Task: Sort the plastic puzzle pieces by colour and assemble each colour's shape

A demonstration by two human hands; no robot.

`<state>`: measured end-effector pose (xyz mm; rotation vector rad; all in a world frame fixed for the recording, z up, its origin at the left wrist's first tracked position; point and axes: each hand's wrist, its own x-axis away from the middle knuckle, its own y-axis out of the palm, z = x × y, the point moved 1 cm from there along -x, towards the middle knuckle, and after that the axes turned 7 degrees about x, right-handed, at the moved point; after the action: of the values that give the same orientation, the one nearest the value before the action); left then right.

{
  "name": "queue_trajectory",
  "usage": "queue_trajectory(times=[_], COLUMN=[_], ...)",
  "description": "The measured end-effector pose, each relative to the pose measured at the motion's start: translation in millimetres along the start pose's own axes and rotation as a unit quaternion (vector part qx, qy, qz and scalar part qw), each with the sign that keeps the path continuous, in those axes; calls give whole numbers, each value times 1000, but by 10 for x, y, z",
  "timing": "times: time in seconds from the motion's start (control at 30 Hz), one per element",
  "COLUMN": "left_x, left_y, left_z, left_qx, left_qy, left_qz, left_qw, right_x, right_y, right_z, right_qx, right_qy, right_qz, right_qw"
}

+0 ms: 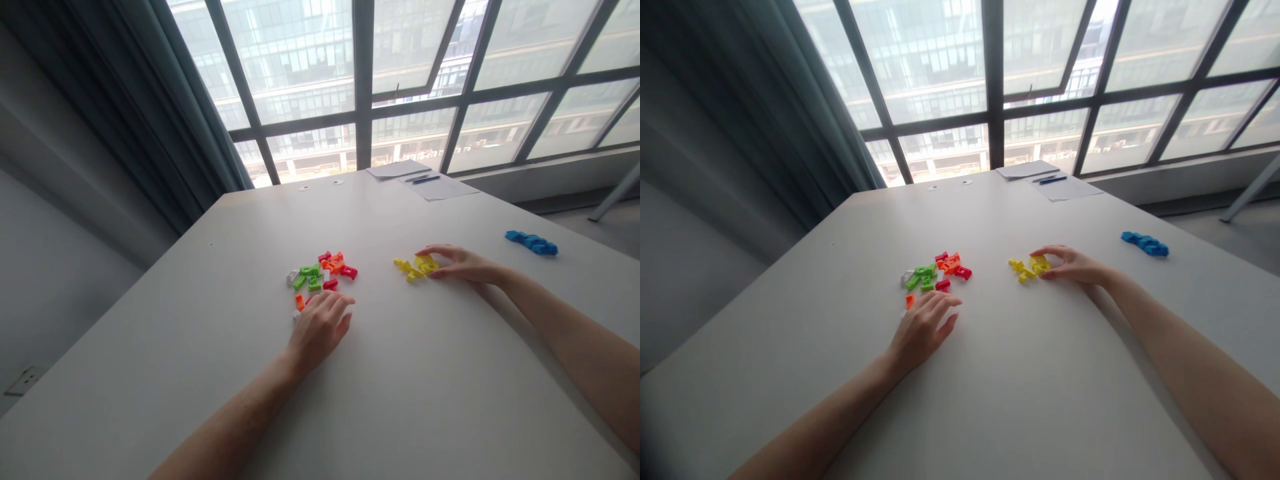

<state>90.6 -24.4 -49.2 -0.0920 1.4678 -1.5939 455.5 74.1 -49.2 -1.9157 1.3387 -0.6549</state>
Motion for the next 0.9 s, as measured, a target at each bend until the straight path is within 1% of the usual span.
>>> queue_trajectory(times=[0.9], left_x=[-1], left_y=[-4], left_z=[-1], left_qx=[-2], left_qy=[5], left_qz=[6], left_qw=[1000], right_x=[-4], right_y=[-18], right_z=[-22], right_qx=[41], right_qy=[-5], right_qz=[-17], right_qw=[999])
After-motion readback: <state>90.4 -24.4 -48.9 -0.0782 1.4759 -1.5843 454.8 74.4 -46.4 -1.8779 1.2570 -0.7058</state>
